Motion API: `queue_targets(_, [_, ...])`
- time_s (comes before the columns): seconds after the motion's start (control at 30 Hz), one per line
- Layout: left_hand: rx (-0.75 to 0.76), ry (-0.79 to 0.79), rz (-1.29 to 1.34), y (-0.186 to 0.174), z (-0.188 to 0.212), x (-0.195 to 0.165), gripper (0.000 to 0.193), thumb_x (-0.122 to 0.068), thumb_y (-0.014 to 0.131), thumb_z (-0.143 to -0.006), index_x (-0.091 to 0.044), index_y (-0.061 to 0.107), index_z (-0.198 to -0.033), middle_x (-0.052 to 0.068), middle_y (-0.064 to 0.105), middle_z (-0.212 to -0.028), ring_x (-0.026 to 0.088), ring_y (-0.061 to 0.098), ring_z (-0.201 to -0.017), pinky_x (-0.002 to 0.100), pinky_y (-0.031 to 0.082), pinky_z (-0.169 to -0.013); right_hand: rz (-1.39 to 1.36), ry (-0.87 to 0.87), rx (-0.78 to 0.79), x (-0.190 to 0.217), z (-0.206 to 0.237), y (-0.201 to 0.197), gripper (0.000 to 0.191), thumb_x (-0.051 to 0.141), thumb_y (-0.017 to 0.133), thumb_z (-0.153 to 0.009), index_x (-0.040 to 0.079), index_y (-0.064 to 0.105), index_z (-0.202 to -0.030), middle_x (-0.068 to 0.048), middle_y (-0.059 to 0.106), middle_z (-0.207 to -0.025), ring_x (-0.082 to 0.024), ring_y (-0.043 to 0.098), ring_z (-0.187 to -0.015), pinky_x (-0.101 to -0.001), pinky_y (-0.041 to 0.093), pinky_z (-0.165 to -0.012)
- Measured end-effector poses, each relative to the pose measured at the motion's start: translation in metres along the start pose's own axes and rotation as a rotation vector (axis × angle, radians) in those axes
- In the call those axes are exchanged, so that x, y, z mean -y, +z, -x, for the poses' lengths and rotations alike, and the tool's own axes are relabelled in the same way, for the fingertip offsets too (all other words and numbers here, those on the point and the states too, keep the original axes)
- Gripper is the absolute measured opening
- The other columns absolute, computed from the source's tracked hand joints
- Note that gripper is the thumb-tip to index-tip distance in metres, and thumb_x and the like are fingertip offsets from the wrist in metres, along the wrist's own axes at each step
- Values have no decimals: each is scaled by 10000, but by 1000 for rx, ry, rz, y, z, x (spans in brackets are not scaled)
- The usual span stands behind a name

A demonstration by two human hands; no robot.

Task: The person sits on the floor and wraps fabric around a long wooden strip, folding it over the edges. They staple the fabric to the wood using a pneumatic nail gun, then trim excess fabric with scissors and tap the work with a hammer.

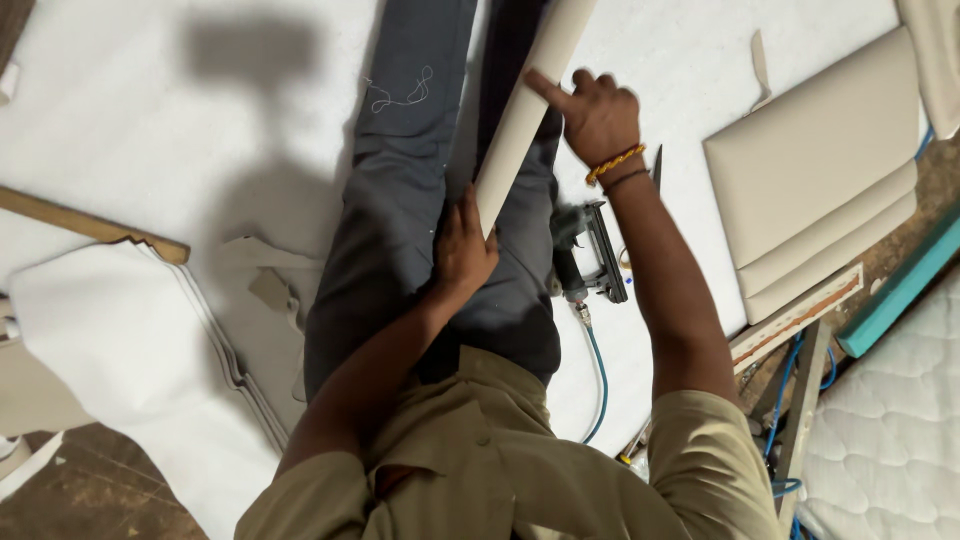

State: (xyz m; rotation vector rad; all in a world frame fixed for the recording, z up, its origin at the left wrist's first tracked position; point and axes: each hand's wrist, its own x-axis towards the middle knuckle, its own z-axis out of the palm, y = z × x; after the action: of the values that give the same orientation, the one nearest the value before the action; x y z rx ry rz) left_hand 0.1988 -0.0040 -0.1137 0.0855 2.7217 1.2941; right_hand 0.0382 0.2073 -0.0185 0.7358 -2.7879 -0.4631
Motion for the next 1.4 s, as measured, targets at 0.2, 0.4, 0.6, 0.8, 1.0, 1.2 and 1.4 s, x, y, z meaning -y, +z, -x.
queue_targets(0.2, [-25,67,-7,-4,0,-2,820,-173,715,-890,30,285,-1557,307,527,-1367,474,589,-1216,509,493,-1028,93,157,-33,-62,-37,32,649,58,639,-874,356,596,-1449,-6,623,-867,-218,625,-725,-359,478,-503])
queue_targets(0.4, [-95,164,160,1,1,15,913,-163,738,-803,34,273,-1564,316,496,-1455,481,550,-1304,513,462,-1087,-84,121,-31,-13,-21,38,715,9,666,-905,239,503,-1562,-71,677,-1041,-266,638,-850,-435,468,-678])
queue_targets(0.6, [46,47,334,6,0,38,986,-177,804,-756,34,280,-1565,280,539,-1421,443,588,-1271,478,508,-1030,-291,76,274,110,56,-22,724,162,675,-920,360,456,-1581,-124,641,-1195,-315,590,-1189,-611,407,-959])
queue_targets(0.8, [183,5,450,-9,4,44,964,-170,850,-735,-28,346,-1544,242,605,-1356,392,622,-1237,440,550,-972,-329,38,205,165,99,-72,639,207,692,-862,419,560,-1450,-78,592,-1421,-367,501,-1377,-673,352,-1039])
queue_targets(1.0, [179,30,396,-15,15,23,906,-214,844,-724,-73,435,-1520,227,656,-1286,389,655,-1191,460,546,-986,-390,73,176,132,101,-90,578,189,689,-873,440,611,-1388,-144,587,-1385,-370,526,-1313,-656,350,-1045])
queue_targets(1.2, [19,215,295,0,37,15,924,-160,818,-679,-38,434,-1510,286,616,-1296,459,620,-1169,516,518,-980,-169,168,-33,20,68,-76,558,81,607,-917,432,671,-1346,-110,688,-1298,-349,578,-1287,-540,395,-1053])
queue_targets(1.4, [24,200,273,3,38,10,912,-136,797,-673,-40,453,-1513,274,619,-1227,447,633,-1104,503,532,-937,0,302,-114,-90,38,-52,657,14,628,-901,360,620,-1460,-98,691,-1273,-371,568,-1265,-525,411,-950])
